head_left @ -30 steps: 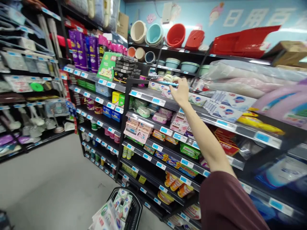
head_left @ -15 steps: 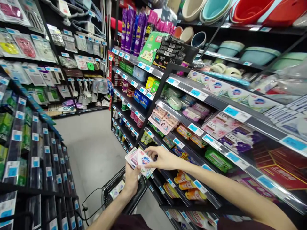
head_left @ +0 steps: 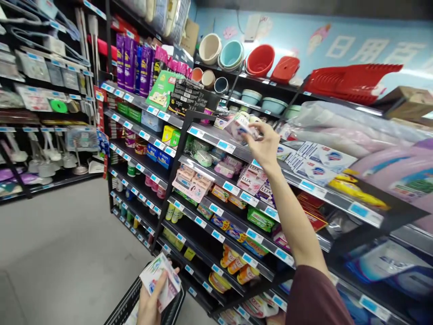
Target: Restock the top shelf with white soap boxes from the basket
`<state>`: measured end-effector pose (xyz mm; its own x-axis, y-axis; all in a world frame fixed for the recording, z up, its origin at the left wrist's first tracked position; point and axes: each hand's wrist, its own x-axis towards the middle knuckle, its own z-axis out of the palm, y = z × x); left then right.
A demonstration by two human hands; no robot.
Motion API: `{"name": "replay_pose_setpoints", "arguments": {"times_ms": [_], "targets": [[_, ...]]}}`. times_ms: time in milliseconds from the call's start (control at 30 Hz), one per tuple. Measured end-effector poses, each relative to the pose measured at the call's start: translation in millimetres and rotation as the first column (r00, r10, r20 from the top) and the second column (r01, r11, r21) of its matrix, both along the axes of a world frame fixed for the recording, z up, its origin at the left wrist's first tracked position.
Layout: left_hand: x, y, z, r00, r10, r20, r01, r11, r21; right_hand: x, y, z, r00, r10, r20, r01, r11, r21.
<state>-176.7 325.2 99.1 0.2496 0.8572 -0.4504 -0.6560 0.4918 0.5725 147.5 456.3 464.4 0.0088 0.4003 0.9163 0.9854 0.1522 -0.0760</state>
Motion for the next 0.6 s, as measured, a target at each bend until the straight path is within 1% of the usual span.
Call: {"name": "replay_pose_setpoints", "arguments": {"times_ms": [33,100,167,233,267,300,367,433,533,567,600], "targets": [[1.6,-0.9,-0.3,1.0,0.006,-0.007,-0.006,1.0,-0.001,17.4,8.6,10.8,0.996,-0.083,0.045,0.082,0.997,0.008],[4.4,-1.2,0.2,0.999,0.023,-0.025,-0.024,1.0,-0.004,47.0,25.8,23.2,0.974,-0.205,0.093,0.211,0.976,-0.06],[6.2,1.2,-1.2,0.998,0.039,-0.041,-0.04,0.999,-0.008,66.6,41.0,25.2,0.958,-0.271,0.092,0.285,0.939,-0.195],[7.0,5.6,-6.5,0.999,0.039,-0.038,-0.039,0.999,-0.011,75.5,52.3,20.5,0.953,-0.297,0.053,0.298,0.9,-0.32],[7.2,8.1,-10.2,0.999,0.033,-0.032,-0.034,0.999,-0.015,76.6,56.3,17.0,0.952,-0.305,0.03,0.296,0.889,-0.351],[7.4,10.4,-14.1,0.999,0.028,-0.024,-0.028,0.999,-0.019,76.2,59.1,13.4,0.949,-0.314,0.014,0.299,0.886,-0.354],[7.4,13.6,-21.1,1.0,0.022,-0.009,-0.023,1.0,-0.022,73.1,62.4,7.2,0.942,-0.336,0.017,0.324,0.894,-0.311],[6.7,14.4,-25.0,1.0,0.021,0.001,-0.021,1.0,-0.022,70.4,63.4,3.9,0.93,-0.366,0.027,0.359,0.891,-0.277],[3.2,13.5,-24.5,1.0,0.014,0.01,-0.014,1.0,-0.019,67.9,62.4,4.5,0.92,-0.391,-0.001,0.375,0.883,-0.281],[1.4,13.5,-23.1,1.0,0.013,0.009,-0.013,1.0,-0.018,65.2,61.2,5.2,0.924,-0.383,-0.009,0.369,0.894,-0.253],[-0.3,13.9,-21.2,1.0,0.013,0.008,-0.013,1.0,-0.016,59.8,59.4,5.2,0.932,-0.363,-0.009,0.354,0.914,-0.2]]}}
